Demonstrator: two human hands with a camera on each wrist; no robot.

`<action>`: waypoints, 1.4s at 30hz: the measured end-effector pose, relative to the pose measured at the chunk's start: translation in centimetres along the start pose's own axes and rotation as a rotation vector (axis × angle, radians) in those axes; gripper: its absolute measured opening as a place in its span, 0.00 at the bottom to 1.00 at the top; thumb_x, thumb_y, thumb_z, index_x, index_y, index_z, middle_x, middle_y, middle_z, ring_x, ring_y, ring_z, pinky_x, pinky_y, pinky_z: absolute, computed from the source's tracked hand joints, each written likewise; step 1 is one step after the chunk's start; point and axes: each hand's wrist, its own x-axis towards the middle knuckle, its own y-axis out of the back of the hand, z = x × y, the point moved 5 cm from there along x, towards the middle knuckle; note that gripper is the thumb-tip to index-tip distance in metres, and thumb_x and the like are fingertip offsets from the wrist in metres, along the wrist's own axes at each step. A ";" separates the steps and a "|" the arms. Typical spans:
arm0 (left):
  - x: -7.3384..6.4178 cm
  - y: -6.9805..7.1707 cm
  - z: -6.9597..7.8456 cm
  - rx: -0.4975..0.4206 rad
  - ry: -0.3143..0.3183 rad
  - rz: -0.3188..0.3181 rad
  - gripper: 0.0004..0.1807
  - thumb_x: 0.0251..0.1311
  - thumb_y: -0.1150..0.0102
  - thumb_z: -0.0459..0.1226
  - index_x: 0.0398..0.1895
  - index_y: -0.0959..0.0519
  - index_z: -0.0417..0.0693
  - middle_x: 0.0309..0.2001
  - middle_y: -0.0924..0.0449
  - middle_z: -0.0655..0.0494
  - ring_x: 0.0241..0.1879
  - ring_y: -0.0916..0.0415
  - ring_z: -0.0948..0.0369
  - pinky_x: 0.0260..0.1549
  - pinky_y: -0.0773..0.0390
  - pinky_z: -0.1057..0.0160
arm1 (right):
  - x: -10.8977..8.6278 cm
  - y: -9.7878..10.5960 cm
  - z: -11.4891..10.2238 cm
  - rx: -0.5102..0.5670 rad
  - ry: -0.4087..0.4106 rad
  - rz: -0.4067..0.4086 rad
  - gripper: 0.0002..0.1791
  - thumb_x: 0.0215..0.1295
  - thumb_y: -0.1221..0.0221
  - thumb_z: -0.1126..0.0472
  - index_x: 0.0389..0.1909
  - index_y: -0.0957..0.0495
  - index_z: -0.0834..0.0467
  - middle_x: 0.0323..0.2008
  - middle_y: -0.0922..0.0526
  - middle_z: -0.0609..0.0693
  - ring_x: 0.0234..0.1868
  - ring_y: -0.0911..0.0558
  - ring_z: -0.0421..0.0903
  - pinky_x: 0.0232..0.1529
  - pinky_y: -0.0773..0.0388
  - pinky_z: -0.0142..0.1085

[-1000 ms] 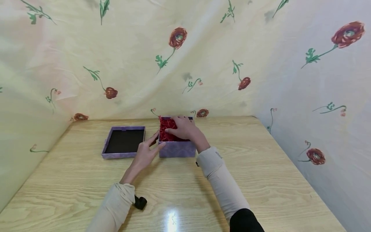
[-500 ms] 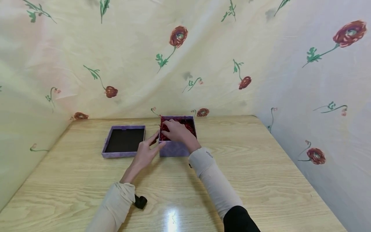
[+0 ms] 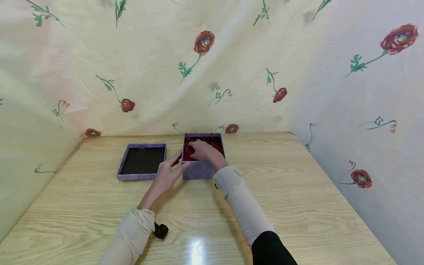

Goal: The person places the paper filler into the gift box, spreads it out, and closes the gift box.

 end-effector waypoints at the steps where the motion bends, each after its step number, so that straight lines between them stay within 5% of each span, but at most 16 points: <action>1: 0.0 0.0 0.0 0.000 -0.001 -0.001 0.36 0.73 0.37 0.46 0.79 0.35 0.44 0.70 0.30 0.37 0.64 0.26 0.41 0.58 0.24 0.41 | 0.0 -0.1 0.0 -0.005 -0.007 -0.015 0.27 0.80 0.44 0.59 0.75 0.32 0.60 0.69 0.28 0.61 0.66 0.25 0.56 0.63 0.26 0.48; 8: -0.1 -0.1 0.0 -0.003 0.000 -0.009 0.36 0.73 0.38 0.47 0.79 0.35 0.46 0.71 0.31 0.39 0.65 0.26 0.42 0.59 0.24 0.42 | -0.1 -0.1 0.1 -0.007 -0.046 -0.056 0.29 0.82 0.47 0.55 0.79 0.37 0.55 0.76 0.38 0.61 0.75 0.39 0.65 0.70 0.38 0.60; 14: 0.0 -0.1 0.0 -0.012 0.013 -0.011 0.36 0.74 0.38 0.47 0.79 0.36 0.47 0.72 0.32 0.41 0.66 0.27 0.42 0.59 0.24 0.41 | -0.8 0.6 0.2 0.011 -0.009 -0.005 0.31 0.82 0.48 0.50 0.80 0.38 0.55 0.76 0.38 0.62 0.75 0.37 0.64 0.69 0.35 0.59; 19: 0.0 -0.1 0.1 -0.009 0.005 -0.008 0.35 0.74 0.38 0.47 0.79 0.35 0.46 0.71 0.31 0.40 0.64 0.26 0.42 0.59 0.23 0.43 | -1.9 1.7 0.4 0.068 0.002 0.092 0.33 0.80 0.46 0.46 0.79 0.37 0.55 0.76 0.38 0.62 0.73 0.35 0.65 0.68 0.35 0.61; 26: 0.1 0.0 0.0 -0.014 -0.014 -0.004 0.35 0.73 0.38 0.46 0.79 0.36 0.47 0.70 0.30 0.39 0.65 0.26 0.43 0.59 0.24 0.44 | -2.9 2.9 1.3 0.084 -0.093 0.269 0.33 0.79 0.45 0.45 0.79 0.36 0.53 0.75 0.36 0.60 0.73 0.36 0.65 0.68 0.34 0.60; 35: 0.0 0.0 -0.1 -0.008 -0.006 0.000 0.35 0.73 0.37 0.45 0.79 0.35 0.44 0.69 0.29 0.37 0.64 0.25 0.42 0.59 0.24 0.43 | -2.3 1.9 1.3 0.094 -0.154 0.222 0.34 0.80 0.46 0.45 0.78 0.37 0.58 0.75 0.41 0.67 0.74 0.40 0.70 0.69 0.37 0.62; 42: 0.1 0.0 0.0 -0.023 -0.027 0.002 0.35 0.73 0.37 0.44 0.78 0.34 0.44 0.68 0.28 0.37 0.64 0.26 0.39 0.59 0.24 0.42 | -1.8 1.1 1.5 0.122 -0.110 0.162 0.34 0.80 0.45 0.45 0.76 0.35 0.62 0.72 0.35 0.67 0.71 0.32 0.65 0.66 0.29 0.56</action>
